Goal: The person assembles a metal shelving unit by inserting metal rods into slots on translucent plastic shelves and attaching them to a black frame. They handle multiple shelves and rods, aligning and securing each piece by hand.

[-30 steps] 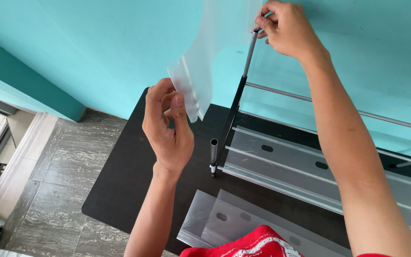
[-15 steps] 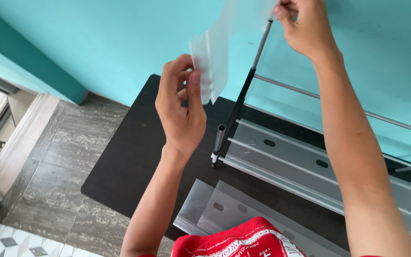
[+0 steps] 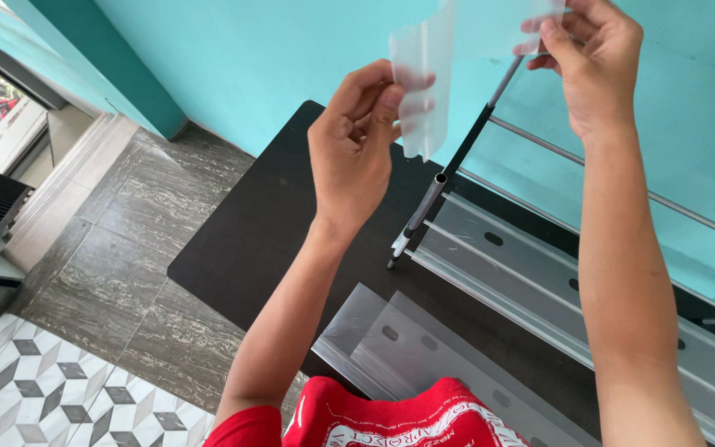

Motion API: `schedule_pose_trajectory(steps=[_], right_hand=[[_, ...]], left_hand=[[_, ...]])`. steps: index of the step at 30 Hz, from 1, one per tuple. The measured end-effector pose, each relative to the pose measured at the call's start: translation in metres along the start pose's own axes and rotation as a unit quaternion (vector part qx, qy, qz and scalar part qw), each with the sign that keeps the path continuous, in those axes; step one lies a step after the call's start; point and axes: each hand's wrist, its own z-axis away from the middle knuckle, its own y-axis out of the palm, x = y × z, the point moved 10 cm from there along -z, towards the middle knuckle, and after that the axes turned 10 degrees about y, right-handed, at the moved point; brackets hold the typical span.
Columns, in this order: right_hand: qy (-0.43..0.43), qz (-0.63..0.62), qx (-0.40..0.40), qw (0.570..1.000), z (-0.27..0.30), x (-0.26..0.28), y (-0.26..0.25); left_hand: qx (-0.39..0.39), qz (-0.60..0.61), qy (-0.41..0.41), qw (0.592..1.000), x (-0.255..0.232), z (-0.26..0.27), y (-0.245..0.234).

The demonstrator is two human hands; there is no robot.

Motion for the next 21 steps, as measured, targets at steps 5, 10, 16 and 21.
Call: schedule_pose_trajectory(steps=[5,10,16,21], right_hand=[[0.021,-0.059,-0.056,0.996,0.033,0.003,0.002],[0.026,-0.120,-0.072,0.990,0.098,0.007,0.026],[-0.074,-0.059,-0.087,0.992,0.137,0.019,0.055],[-0.131,-0.003,-0.037,0.991,0.178,0.028,0.080]], left_hand=[[-0.010,0.043,-0.005,0.999,-0.010,0.010,0.005],[-0.039,0.034,0.021,0.998,-0.040,0.034,-0.014],[-0.119,-0.021,0.005,0.993,-0.090,0.095,-0.064],[-0.194,-0.081,0.010,0.978,-0.129,0.181,-0.084]])
